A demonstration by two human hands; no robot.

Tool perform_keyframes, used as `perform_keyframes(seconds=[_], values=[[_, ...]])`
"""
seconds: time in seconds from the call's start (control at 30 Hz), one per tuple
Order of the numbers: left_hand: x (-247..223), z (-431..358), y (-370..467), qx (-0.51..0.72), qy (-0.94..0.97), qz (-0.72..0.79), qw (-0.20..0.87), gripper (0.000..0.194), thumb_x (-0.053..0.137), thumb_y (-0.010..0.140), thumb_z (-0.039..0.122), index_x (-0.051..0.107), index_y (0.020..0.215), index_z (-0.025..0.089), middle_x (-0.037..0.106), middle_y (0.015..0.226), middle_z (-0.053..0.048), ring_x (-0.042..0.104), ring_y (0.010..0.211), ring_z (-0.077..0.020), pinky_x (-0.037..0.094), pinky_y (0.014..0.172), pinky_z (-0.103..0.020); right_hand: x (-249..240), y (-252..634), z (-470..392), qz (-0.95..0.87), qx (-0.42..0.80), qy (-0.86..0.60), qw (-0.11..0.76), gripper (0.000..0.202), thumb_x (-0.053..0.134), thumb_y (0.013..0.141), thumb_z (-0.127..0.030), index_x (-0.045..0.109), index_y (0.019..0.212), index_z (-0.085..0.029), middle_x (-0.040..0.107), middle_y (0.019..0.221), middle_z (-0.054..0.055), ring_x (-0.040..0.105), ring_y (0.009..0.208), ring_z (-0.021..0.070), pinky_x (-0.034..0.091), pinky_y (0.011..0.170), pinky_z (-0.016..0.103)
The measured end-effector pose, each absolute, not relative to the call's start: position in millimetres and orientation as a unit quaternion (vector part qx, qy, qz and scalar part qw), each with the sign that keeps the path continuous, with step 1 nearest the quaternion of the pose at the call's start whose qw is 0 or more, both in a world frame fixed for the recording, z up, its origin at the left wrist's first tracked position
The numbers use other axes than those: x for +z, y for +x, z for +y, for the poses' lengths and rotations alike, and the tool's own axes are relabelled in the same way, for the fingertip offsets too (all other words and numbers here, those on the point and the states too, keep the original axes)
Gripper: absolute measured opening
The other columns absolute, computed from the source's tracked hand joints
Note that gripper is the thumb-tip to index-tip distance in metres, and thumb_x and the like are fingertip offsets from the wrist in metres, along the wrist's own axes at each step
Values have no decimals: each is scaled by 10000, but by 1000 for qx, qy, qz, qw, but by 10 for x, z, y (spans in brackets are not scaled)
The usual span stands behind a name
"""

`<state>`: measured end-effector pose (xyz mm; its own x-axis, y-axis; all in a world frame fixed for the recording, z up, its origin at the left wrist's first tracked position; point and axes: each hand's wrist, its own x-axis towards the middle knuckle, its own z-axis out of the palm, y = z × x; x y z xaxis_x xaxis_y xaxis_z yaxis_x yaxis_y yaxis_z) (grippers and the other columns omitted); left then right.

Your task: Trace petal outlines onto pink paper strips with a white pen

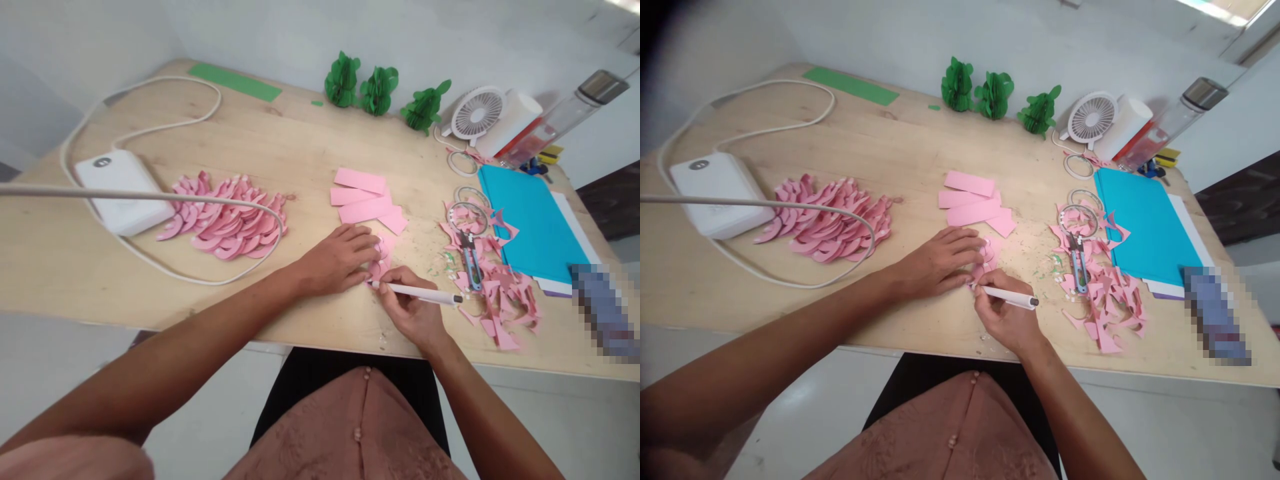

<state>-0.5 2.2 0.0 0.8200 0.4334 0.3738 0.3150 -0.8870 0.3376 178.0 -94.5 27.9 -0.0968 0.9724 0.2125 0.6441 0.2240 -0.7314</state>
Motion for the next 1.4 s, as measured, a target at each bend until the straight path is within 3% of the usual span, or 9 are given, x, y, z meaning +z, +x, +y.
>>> perform_keyframes(seconds=[0.53,1.4], values=[[-18,27,-8,220,945,201,137,227,500,923,281,595,1110,192,560,1330,-99,430,1276,-278,331,1092,-465,239,1800,-947,-689,244,-582,358,69,558,828,-215,590,770,-195,576,607,-30,467,476,85,321,443,213],[-24,29,-9,217,943,204,148,236,535,893,251,593,1115,197,549,1347,-98,428,1282,-281,339,1088,-476,207,1803,-944,-656,246,-602,383,78,529,808,-206,546,732,-199,517,570,-47,451,462,85,342,440,205]])
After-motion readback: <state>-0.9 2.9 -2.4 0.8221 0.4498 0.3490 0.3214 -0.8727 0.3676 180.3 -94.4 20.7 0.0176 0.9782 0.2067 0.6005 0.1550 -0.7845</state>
